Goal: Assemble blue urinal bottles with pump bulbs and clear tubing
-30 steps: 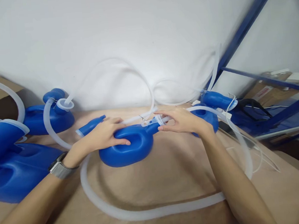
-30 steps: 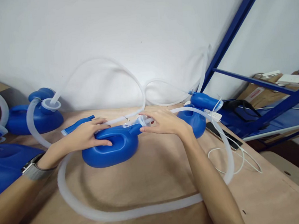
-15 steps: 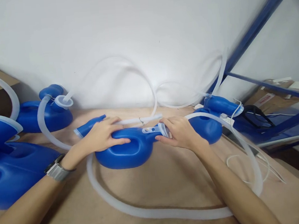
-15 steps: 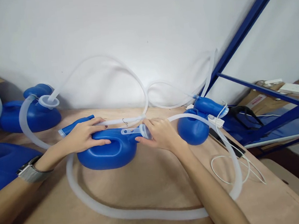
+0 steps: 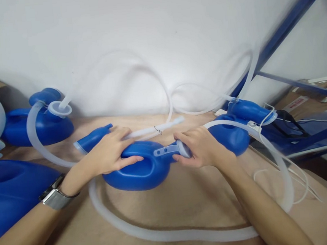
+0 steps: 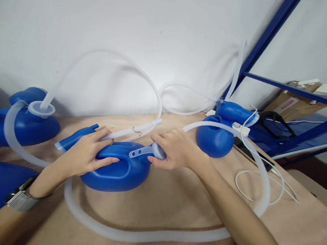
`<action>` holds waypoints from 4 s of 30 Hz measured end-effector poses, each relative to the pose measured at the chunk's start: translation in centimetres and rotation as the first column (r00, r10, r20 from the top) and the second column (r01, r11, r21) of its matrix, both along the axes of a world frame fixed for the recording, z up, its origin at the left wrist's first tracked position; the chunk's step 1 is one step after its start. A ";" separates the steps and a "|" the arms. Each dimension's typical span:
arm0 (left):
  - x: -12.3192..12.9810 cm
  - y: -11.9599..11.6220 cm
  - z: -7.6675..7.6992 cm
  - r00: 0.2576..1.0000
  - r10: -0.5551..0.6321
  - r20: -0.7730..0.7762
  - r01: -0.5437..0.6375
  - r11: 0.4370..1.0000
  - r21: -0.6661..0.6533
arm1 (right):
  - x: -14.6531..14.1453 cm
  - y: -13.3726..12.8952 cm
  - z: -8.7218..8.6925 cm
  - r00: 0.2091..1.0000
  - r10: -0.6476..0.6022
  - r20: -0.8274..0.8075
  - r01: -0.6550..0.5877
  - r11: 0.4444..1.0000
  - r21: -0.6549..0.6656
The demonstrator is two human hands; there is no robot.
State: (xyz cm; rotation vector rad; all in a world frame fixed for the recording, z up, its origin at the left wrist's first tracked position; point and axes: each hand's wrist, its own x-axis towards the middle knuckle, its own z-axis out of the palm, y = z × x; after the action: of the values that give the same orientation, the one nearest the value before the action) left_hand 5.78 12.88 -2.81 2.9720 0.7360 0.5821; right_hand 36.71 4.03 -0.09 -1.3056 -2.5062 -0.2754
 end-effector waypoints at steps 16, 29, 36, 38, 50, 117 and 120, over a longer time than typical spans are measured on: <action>-0.1 0.0 -0.3 1.000 0.009 0.003 -0.009 1.000 -0.013 | 0.4 0.7 -3.5 0.943 0.008 -0.332 -0.005 1.000 0.010; -0.1 -0.3 -0.1 0.999 0.037 -0.028 -0.035 0.997 0.065 | 0.0 0.1 -3.1 0.943 -0.063 -0.328 0.040 0.996 -0.075; 0.1 -0.9 -0.2 0.993 0.106 -0.056 -0.097 0.984 0.146 | -1.3 -1.2 -2.0 0.911 -0.273 -0.309 0.206 0.950 -0.233; 0.1 -0.9 -0.3 0.991 0.120 -0.057 -0.111 0.982 0.154 | -1.9 -1.6 -1.6 0.895 -0.353 -0.274 0.285 0.923 -0.260; -0.4 -0.3 -0.5 0.999 0.041 -0.001 -0.041 0.999 0.019 | -1.7 -3.5 1.8 0.925 -0.368 -0.091 0.359 0.928 -0.103; 0.4 -1.2 -0.6 0.997 0.079 0.011 -0.080 0.996 0.026 | 0.2 0.9 -5.1 0.957 -0.082 -0.277 0.113 0.989 0.096; 0.3 -1.2 -0.6 0.995 0.099 -0.004 -0.099 0.995 0.033 | 1.1 1.9 -5.8 0.971 0.048 -0.236 -0.005 0.984 0.180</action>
State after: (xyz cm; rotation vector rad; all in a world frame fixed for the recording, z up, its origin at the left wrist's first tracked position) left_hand 6.09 11.65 -3.41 2.9821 0.8875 0.5969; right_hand 37.81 5.90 -5.91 -1.1593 -2.2400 -0.3086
